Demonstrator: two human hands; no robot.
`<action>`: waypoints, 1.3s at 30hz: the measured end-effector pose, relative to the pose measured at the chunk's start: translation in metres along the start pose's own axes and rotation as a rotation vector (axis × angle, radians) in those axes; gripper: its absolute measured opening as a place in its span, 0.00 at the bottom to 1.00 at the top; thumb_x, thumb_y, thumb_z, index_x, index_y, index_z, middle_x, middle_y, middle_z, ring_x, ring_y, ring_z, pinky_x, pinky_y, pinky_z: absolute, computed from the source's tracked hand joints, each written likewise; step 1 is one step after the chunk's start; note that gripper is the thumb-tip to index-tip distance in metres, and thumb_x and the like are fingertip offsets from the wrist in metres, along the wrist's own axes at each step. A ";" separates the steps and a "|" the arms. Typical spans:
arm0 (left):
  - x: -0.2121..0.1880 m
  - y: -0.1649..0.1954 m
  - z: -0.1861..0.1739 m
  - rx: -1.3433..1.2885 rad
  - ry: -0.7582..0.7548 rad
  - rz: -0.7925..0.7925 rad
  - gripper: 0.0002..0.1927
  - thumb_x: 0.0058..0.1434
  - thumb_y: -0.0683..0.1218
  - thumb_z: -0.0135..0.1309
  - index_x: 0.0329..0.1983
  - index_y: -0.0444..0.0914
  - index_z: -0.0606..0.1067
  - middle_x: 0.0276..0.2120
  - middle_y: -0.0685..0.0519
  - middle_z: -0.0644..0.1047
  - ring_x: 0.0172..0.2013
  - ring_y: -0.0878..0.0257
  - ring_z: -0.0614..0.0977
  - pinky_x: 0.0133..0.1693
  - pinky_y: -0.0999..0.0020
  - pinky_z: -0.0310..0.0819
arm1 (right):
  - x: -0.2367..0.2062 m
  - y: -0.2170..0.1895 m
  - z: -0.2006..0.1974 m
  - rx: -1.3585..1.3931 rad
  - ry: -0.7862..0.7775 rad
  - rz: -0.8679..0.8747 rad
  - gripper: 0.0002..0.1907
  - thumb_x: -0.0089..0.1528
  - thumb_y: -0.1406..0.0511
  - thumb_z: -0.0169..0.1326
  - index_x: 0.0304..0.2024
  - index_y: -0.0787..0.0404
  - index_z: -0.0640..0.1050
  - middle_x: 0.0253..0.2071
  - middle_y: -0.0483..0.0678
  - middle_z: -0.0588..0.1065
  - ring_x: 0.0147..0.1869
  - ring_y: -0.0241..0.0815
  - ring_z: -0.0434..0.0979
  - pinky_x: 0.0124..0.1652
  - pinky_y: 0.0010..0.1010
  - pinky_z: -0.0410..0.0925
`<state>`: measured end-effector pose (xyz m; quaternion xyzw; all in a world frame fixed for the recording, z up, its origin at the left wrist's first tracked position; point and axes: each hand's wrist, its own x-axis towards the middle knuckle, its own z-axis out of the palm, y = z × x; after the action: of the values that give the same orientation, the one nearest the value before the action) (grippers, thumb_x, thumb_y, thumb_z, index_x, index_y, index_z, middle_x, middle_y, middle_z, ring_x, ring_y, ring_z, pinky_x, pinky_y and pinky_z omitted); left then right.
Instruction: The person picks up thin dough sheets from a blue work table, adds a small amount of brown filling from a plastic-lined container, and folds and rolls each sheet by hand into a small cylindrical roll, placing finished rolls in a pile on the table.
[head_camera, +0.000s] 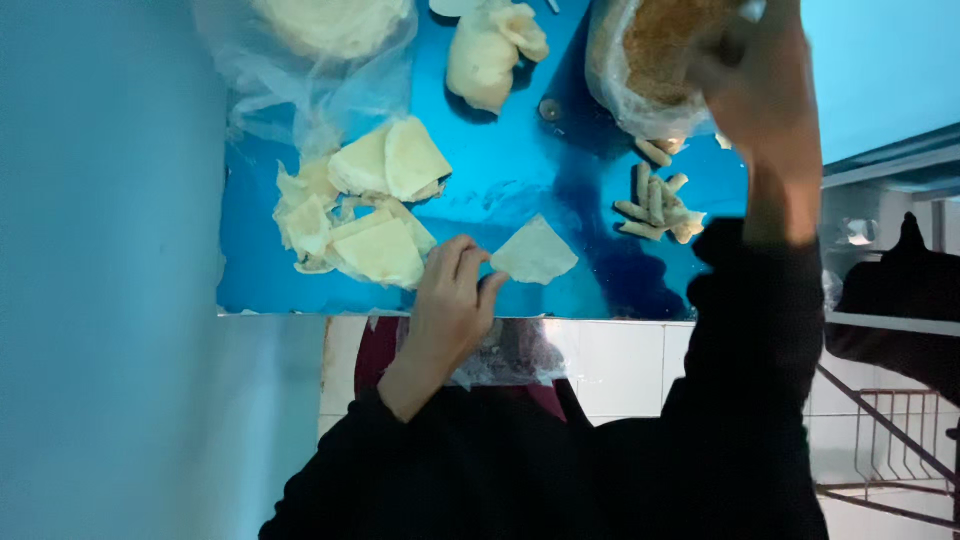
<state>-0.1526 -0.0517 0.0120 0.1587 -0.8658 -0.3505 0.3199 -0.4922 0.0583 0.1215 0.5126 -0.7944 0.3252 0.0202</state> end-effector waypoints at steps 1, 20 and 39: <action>0.002 0.001 0.001 0.007 0.001 -0.011 0.14 0.62 0.42 0.61 0.46 0.31 0.72 0.48 0.39 0.71 0.48 0.41 0.75 0.48 0.49 0.70 | -0.014 -0.016 -0.002 0.187 -0.130 0.177 0.12 0.74 0.67 0.56 0.58 0.63 0.72 0.51 0.52 0.77 0.51 0.45 0.83 0.46 0.33 0.77; 0.004 0.009 0.014 0.104 -0.012 -0.017 0.07 0.66 0.38 0.57 0.41 0.33 0.70 0.43 0.43 0.71 0.43 0.45 0.75 0.43 0.51 0.70 | -0.158 -0.103 0.090 -0.031 -0.044 -0.044 0.34 0.61 0.76 0.59 0.69 0.62 0.65 0.49 0.58 0.78 0.51 0.56 0.79 0.46 0.41 0.74; -0.006 0.020 0.014 -0.049 -0.107 0.120 0.23 0.57 0.31 0.48 0.56 0.34 0.73 0.54 0.43 0.78 0.54 0.46 0.77 0.55 0.54 0.74 | -0.144 -0.120 0.078 0.215 -0.187 0.184 0.34 0.62 0.81 0.50 0.70 0.64 0.57 0.54 0.61 0.73 0.56 0.52 0.80 0.49 0.39 0.75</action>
<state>-0.1586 -0.0277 0.0153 0.0795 -0.8808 -0.3597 0.2974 -0.3011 0.0998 0.0666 0.4648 -0.7971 0.3598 -0.1386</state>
